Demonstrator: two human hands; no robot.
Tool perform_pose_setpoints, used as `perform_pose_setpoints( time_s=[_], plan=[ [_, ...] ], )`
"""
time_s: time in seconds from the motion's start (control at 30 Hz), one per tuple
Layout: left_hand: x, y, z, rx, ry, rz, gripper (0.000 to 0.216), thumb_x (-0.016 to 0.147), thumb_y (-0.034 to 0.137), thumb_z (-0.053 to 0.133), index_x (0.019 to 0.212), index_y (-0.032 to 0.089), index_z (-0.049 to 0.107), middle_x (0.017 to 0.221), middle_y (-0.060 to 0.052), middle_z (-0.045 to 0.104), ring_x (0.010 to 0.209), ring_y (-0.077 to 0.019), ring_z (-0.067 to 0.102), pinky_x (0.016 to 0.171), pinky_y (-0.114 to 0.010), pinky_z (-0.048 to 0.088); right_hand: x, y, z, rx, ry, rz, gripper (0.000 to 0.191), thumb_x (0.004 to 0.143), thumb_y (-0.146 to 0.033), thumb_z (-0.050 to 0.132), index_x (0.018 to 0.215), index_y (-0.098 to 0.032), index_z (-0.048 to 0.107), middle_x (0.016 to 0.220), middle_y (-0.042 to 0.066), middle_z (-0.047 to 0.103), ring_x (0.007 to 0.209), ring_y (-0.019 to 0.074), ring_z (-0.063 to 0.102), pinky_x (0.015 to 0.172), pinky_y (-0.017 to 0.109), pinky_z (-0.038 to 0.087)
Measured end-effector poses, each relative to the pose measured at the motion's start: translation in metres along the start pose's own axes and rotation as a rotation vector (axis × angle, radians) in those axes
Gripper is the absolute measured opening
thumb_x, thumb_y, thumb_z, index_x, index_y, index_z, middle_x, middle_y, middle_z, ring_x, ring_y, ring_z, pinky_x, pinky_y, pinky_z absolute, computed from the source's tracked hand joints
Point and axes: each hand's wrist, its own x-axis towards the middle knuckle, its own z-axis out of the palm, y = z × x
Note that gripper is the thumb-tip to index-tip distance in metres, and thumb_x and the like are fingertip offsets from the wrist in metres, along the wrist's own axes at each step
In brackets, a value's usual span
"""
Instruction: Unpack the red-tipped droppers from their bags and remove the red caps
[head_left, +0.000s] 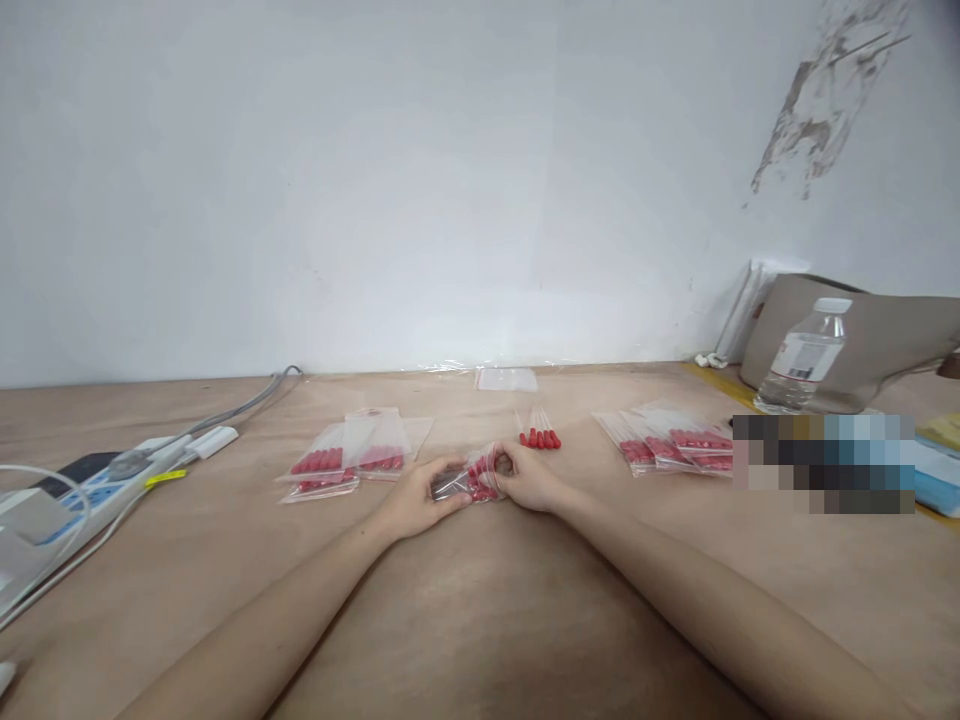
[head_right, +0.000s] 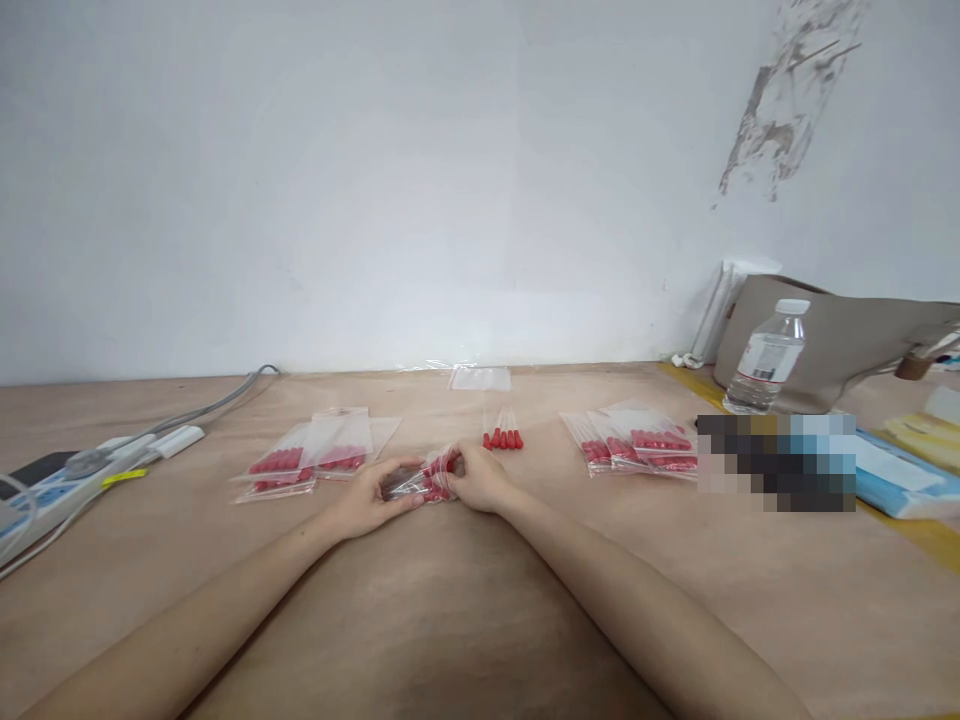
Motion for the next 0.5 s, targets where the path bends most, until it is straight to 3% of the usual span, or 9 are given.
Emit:
perform_pose_setpoints(
  time_s=[0.17, 0.33, 0.5],
  plan=[
    [0.001, 0.000, 0.000, 0.000, -0.021, -0.009, 0.043, 0.072, 0.037, 0.061, 0.111, 0.020, 0.054, 0.110, -0.005, 0.059, 0.100, -0.0214, 0.054, 0.088, -0.034, 0.043, 0.004, 0.004, 0.005, 0.060, -0.031, 0.037, 0.012, 0.075, -0.029, 0.057, 0.080, -0.019, 0.060, 0.067, -0.001, 0.060, 0.060, 0.0108, 0.053, 0.054, 0.022, 0.040],
    [0.000, -0.005, 0.000, 0.027, -0.003, -0.021, 0.043, 0.071, 0.039, 0.061, 0.110, 0.021, 0.055, 0.109, -0.004, 0.059, 0.099, -0.0207, 0.055, 0.087, -0.032, 0.043, 0.008, 0.000, 0.006, 0.176, 0.011, 0.177, 0.013, 0.072, -0.029, 0.059, 0.075, -0.017, 0.062, 0.063, -0.001, 0.060, 0.058, 0.0103, 0.052, 0.053, 0.021, 0.040],
    [0.000, -0.008, 0.000, 0.086, 0.012, -0.047, 0.039, 0.074, 0.039, 0.058, 0.107, 0.020, 0.056, 0.106, -0.004, 0.061, 0.095, -0.0199, 0.056, 0.083, -0.030, 0.044, 0.013, -0.002, -0.008, 0.319, 0.031, 0.283, 0.006, 0.070, -0.022, 0.059, 0.073, -0.017, 0.061, 0.068, 0.000, 0.063, 0.058, 0.0097, 0.055, 0.053, 0.021, 0.043]
  ],
)
